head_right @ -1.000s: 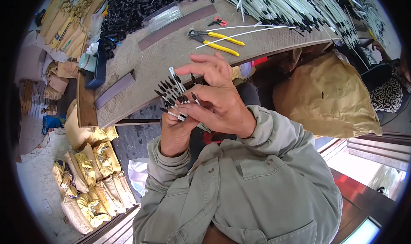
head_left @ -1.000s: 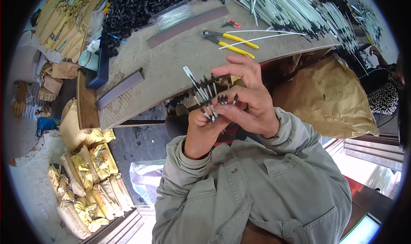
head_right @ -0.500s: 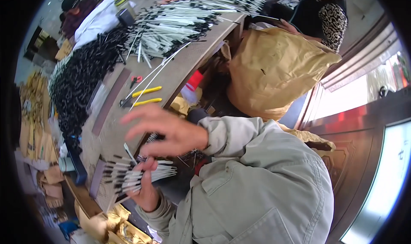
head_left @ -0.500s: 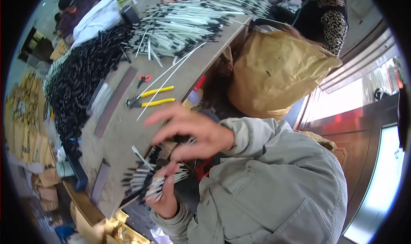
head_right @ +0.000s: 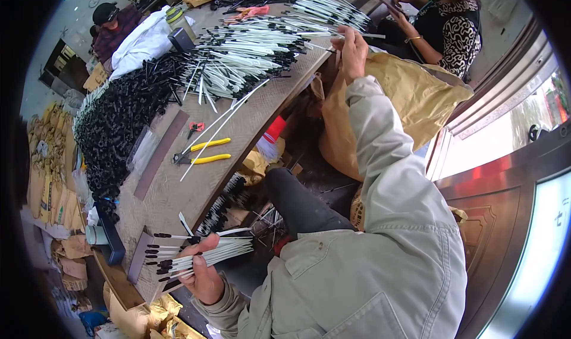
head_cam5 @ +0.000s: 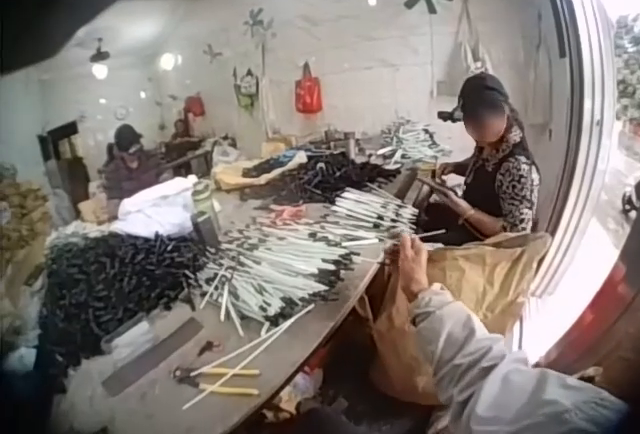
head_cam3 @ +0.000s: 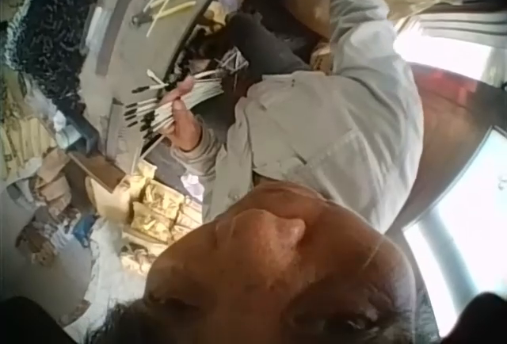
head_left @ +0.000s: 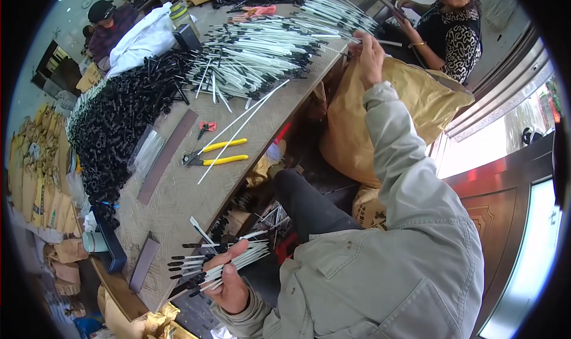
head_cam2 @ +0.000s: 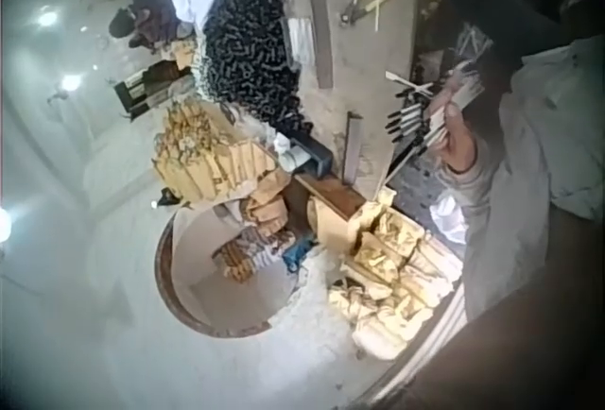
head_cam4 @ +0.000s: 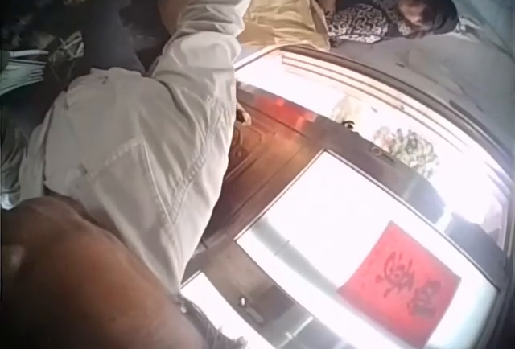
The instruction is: Assembling wire bundles into connectors and trimming the excess using wire cutters.
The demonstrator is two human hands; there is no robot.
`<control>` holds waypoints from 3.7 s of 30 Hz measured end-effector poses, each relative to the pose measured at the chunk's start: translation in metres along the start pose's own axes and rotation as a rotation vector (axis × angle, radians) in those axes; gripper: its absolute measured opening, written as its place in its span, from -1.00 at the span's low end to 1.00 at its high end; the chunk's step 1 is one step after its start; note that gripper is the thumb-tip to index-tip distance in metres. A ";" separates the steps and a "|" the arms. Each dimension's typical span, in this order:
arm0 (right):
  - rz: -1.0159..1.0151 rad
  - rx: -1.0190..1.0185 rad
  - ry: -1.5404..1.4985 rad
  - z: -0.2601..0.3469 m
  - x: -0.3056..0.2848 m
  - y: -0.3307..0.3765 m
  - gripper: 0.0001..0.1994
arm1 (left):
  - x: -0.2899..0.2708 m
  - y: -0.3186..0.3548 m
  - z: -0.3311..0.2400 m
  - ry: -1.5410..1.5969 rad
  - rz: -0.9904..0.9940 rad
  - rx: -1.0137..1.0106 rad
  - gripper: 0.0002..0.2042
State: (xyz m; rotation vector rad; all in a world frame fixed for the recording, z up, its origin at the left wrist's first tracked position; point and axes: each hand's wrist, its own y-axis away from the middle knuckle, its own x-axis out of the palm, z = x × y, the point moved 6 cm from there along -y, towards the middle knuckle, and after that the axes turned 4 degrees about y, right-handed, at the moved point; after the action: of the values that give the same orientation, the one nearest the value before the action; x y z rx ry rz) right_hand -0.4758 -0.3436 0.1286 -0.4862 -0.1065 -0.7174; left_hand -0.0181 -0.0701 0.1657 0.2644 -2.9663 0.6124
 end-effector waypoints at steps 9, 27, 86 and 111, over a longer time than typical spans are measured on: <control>0.224 -0.625 0.656 0.059 0.111 -0.056 -0.80 | 0.006 0.000 0.006 -0.028 0.020 -0.098 -0.72; 1.200 -0.377 0.077 0.159 0.192 0.183 -0.76 | -0.006 -0.008 0.004 0.313 -0.011 -0.266 -0.77; 1.947 -0.567 -0.267 0.095 0.156 0.448 -0.05 | -0.026 0.051 -0.070 -0.071 1.123 0.311 -0.74; 1.510 -0.107 -0.192 0.161 0.315 0.293 -0.57 | -0.093 -0.015 0.072 0.231 0.208 -0.113 -0.78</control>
State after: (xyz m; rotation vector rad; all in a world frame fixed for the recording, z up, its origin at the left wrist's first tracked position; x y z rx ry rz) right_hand -0.0358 -0.2700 0.2368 -0.5831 0.1289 0.8067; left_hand 0.0711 -0.0989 0.0932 -0.1184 -2.8087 0.4576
